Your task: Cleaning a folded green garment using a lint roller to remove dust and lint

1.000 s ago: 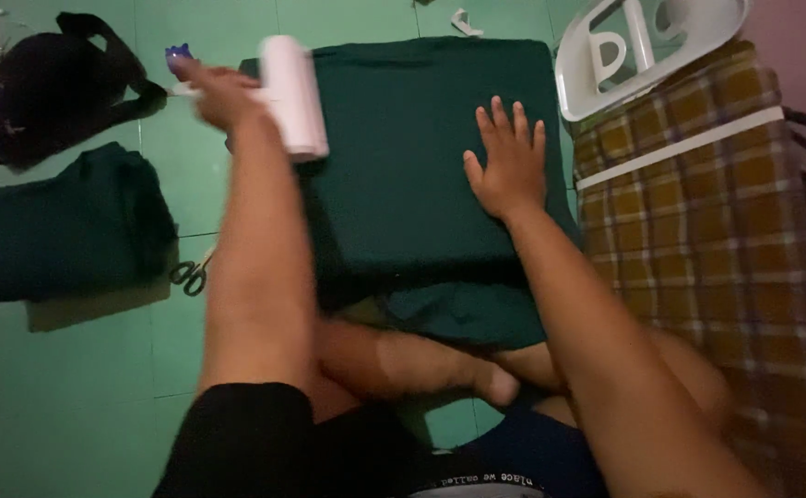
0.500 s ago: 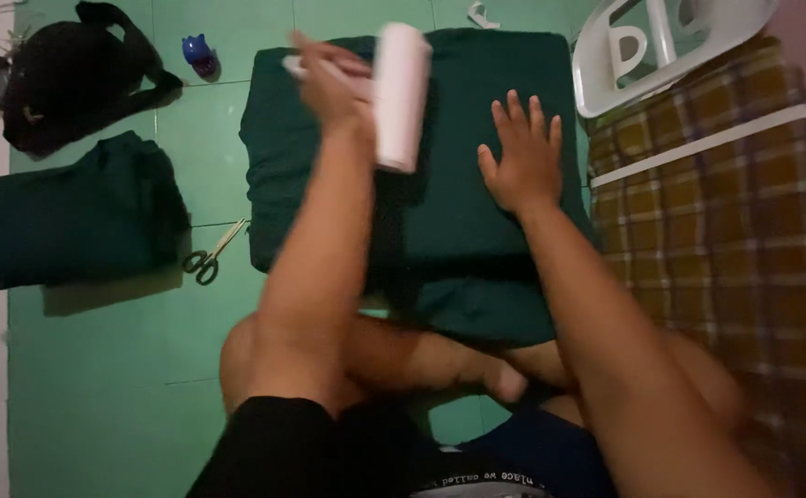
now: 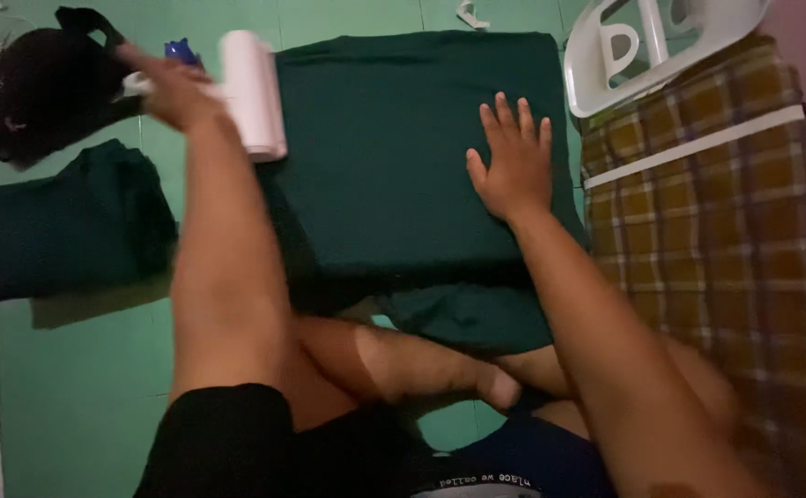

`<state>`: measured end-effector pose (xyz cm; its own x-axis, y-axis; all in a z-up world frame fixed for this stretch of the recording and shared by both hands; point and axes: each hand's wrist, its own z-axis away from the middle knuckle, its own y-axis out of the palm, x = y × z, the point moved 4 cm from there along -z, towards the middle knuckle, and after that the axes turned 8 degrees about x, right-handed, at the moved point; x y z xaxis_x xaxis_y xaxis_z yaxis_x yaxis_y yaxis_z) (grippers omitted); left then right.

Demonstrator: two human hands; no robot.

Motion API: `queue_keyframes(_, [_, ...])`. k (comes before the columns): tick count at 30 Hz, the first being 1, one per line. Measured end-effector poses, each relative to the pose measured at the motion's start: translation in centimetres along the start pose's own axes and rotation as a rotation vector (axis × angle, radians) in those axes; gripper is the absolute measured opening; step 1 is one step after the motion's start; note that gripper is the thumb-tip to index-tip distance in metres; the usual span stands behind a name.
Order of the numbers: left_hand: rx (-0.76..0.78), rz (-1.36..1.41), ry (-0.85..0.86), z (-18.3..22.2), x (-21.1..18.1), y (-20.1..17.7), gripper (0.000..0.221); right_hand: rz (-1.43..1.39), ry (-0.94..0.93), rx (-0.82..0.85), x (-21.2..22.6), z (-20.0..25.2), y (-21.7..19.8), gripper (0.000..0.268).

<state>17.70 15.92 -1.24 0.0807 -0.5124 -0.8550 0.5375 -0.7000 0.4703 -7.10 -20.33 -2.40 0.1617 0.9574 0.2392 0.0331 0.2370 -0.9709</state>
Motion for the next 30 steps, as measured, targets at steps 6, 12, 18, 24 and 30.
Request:
queue_keyframes(6, [0.082,0.199,0.145,-3.3,1.0,-0.2,0.055,0.063,0.133,0.124,1.5,0.1,-1.2,0.066])
queue_keyframes(12, [0.440,0.205,-0.309,12.6,4.7,8.6,0.048,0.022,-0.004,-0.023,0.3,0.2,-0.3,0.066])
queue_keyframes(18, [0.207,0.001,-0.184,9.8,10.9,8.2,0.054,0.059,0.068,0.032,0.5,0.1,-0.2,0.066])
queue_keyframes(24, [-0.030,-0.068,0.038,-1.5,1.8,0.7,0.081,-0.042,0.000,0.028,0.5,0.1,-0.7,0.066])
queue_keyframes(30, [-0.148,0.277,0.229,-11.4,-1.0,-7.4,0.052,0.011,0.035,0.029,0.9,-0.2,-0.9,0.065])
